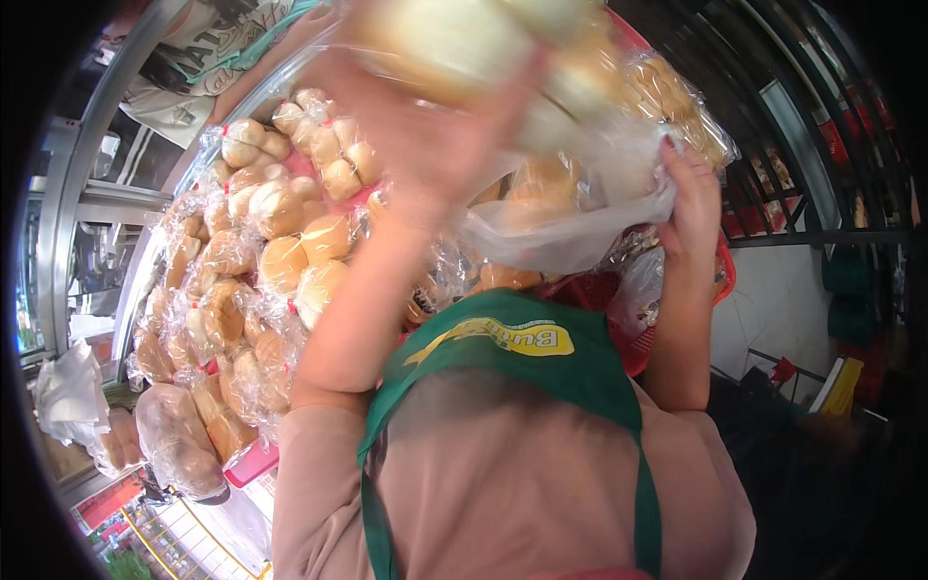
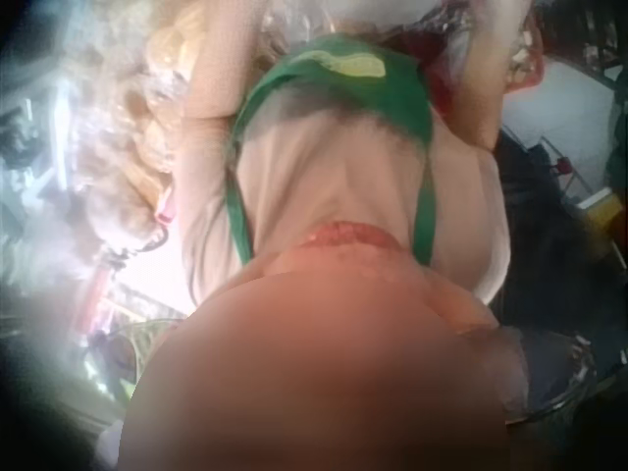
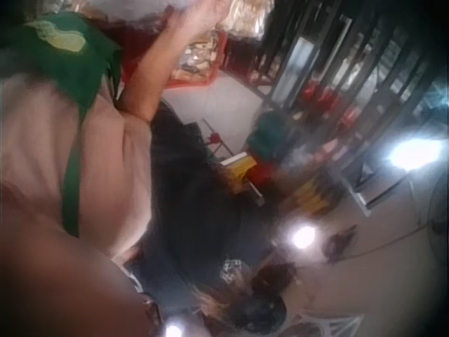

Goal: The person packs various bread rolls into plastic bags at a bakery counter. They handle the rolls by hand, place them into bags, and hand the bags to customers. The person also receives cash and places it into a drawer.

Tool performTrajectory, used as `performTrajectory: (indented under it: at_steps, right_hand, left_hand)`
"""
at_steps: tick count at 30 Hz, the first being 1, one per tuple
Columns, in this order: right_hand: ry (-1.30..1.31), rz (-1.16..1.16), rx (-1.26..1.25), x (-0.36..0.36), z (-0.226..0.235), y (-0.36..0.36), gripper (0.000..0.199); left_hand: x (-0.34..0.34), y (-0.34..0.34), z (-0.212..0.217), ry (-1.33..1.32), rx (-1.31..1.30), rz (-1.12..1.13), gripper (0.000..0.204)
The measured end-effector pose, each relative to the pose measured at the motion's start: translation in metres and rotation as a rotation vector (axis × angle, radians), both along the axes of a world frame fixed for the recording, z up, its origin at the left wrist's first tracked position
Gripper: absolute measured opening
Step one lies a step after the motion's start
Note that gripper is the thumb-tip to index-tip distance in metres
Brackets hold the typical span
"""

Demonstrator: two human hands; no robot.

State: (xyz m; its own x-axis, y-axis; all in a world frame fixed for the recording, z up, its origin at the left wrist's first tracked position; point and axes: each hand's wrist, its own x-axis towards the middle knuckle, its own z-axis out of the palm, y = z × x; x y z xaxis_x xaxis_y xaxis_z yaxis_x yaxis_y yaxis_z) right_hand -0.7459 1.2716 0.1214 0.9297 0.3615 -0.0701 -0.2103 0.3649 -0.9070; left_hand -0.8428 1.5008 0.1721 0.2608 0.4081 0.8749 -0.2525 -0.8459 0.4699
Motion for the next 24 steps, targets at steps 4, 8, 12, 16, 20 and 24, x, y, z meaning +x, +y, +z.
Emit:
performTrajectory:
  at_steps: [4, 8, 12, 16, 20, 24]
  right_hand:
    - [-0.214, -0.189, 0.028, 0.015, 0.025, 0.002, 0.016]
    - [-0.297, -0.14, -0.044, -0.003, 0.032, 0.013, 0.013]
    - [-0.23, -0.001, 0.025, -0.028, 0.029, 0.021, 0.011]
    - [-0.231, -0.098, 0.074, -0.023, 0.035, 0.004, 0.012]
    - [-0.231, -0.025, 0.084, -0.013, 0.038, -0.004, 0.014]
    - [-0.244, 0.065, 0.201, -0.005, 0.049, 0.007, 0.017]
  left_hand:
    - [0.018, -0.086, -0.053, 0.352, -0.021, -0.501, 0.061]
    - [0.038, -0.117, -0.081, 1.114, 0.281, -0.455, 0.047]
    - [0.06, -0.124, -0.086, 1.369, 0.647, -0.38, 0.049]
    - [0.066, -0.078, -0.083, 1.397, 0.483, -0.637, 0.052]
    - [0.058, 0.009, -0.072, 1.417, 0.033, -0.615, 0.064]
    - [-0.001, 0.057, -0.044, 1.533, 0.272, -0.362, 0.083]
